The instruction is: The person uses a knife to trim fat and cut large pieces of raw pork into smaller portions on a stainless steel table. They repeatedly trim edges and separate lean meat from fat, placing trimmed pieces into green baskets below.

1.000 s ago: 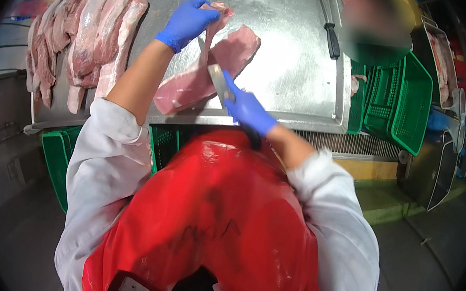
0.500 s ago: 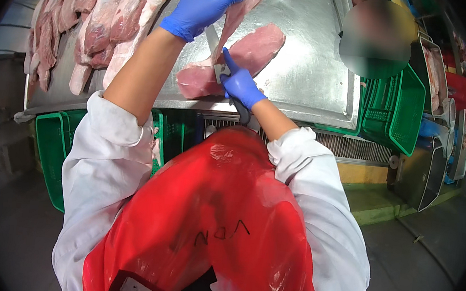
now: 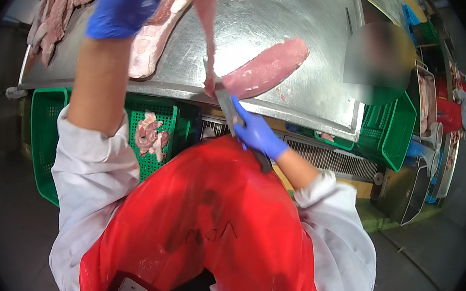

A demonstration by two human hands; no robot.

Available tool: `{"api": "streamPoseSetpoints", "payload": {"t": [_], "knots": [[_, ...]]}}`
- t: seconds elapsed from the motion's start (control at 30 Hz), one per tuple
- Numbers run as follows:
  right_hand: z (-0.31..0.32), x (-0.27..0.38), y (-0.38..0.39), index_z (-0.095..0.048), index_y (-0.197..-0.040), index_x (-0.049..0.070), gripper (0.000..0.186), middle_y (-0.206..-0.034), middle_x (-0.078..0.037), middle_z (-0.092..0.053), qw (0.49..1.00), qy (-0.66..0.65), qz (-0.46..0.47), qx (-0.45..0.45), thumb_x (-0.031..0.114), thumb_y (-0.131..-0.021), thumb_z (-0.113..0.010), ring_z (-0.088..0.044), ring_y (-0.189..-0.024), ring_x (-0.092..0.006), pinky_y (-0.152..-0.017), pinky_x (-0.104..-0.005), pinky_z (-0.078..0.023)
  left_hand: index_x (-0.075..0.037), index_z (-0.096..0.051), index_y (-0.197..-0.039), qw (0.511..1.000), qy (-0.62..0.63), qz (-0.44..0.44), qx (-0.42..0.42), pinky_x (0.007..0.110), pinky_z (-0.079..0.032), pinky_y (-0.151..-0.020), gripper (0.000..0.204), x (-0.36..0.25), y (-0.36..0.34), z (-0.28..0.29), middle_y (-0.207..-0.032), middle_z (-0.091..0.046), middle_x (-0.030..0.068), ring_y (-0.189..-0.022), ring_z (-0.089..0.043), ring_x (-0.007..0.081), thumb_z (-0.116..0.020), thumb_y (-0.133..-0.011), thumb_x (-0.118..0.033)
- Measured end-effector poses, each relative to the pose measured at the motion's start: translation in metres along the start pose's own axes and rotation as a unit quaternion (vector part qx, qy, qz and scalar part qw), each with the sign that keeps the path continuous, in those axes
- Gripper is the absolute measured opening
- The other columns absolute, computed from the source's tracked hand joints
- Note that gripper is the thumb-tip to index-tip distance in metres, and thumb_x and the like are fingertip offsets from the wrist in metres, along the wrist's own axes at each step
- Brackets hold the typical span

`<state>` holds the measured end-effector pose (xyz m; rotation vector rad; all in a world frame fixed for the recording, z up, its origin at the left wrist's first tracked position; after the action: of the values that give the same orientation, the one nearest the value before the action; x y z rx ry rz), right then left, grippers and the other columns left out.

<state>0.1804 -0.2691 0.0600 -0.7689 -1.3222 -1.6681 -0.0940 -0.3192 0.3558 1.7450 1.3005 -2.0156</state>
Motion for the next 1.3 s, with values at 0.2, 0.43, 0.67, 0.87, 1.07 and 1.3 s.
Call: {"api": "streamPoseSetpoints", "payload": {"t": [0.2,0.43,0.67,0.87,1.07,1.3], "knots": [[-0.027,0.035,-0.072,-0.022,-0.162,0.021,0.069,-0.076,-0.015,-0.067,0.993,0.110,0.037,0.026,0.021,-0.100,-0.051,-0.065,-0.058,-0.0211,-0.062,-0.0366,-0.055,0.000,-0.065,-0.109,0.993,0.010,0.033,-0.115,0.029,-0.050,-0.083,0.023,-0.095,0.067,0.103,-0.101,-0.066,0.0085,-0.092,-0.063,0.0194,-0.059,-0.092,-0.014],[0.007,0.014,-0.054,-0.020,-0.163,0.026,0.074,-0.087,-0.013,-0.068,0.997,-0.051,-0.021,0.062,0.023,-0.098,-0.057,-0.064,-0.062,-0.0169,-0.060,-0.0331,-0.055,-0.003,-0.060,-0.126,0.936,-0.222,0.150,-0.230,0.030,-0.047,-0.095,0.032,-0.104,0.225,0.278,-0.117,-0.064,0.0061,-0.109,-0.060,0.0187,-0.052,-0.102,-0.021],[0.228,-0.050,-0.102,-0.027,-0.161,0.029,0.074,-0.092,-0.016,-0.071,0.973,0.065,-0.016,-0.219,0.017,-0.094,-0.057,-0.068,-0.070,-0.0178,-0.071,-0.0340,-0.057,0.002,-0.058,-0.129,0.776,-0.540,0.325,0.007,0.043,-0.052,-0.093,0.061,0.118,0.324,0.196,-0.119,-0.063,0.0222,-0.105,-0.064,0.0353,-0.079,-0.080,-0.026],[0.281,-0.065,-0.198,-0.025,-0.159,0.036,0.073,-0.099,-0.029,-0.070,0.965,0.205,0.052,-0.156,0.022,-0.093,-0.054,-0.070,-0.089,-0.0412,-0.088,-0.0437,-0.054,-0.010,-0.059,-0.132,0.797,-0.546,0.061,0.250,0.053,-0.040,-0.105,0.058,0.264,0.237,-0.103,-0.138,-0.053,0.0177,-0.127,-0.050,0.0388,-0.072,-0.079,-0.029],[0.274,-0.132,-0.103,-0.019,-0.163,0.024,0.077,-0.076,-0.017,-0.070,0.979,0.065,-0.086,-0.172,0.015,-0.095,-0.054,-0.069,-0.066,-0.0263,-0.071,-0.0387,-0.058,-0.021,-0.059,-0.135,0.737,-0.628,0.096,0.231,0.056,-0.033,-0.108,0.058,0.341,0.157,-0.075,-0.140,-0.052,0.0160,-0.131,-0.046,0.0376,-0.067,-0.078,-0.021],[0.269,-0.117,-0.147,-0.025,-0.161,0.026,0.073,-0.075,-0.010,-0.068,0.990,-0.046,-0.051,-0.123,0.016,-0.097,-0.057,-0.063,-0.058,-0.0140,-0.062,-0.0313,-0.057,-0.008,-0.047,-0.136,0.807,-0.550,0.214,-0.023,0.064,-0.009,-0.120,0.079,0.397,0.122,-0.102,-0.165,-0.013,0.0242,-0.151,-0.004,0.0518,-0.078,-0.069,-0.033]]}}
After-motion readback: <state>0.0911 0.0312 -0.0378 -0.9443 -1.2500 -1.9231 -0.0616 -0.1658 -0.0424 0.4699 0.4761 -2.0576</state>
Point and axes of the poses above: each hand's wrist, its own y-axis away from the middle knuckle, its own z-axis out of the back of the hand, x = y × z, the point moved 6 cm from there along -y, towards the middle knuckle
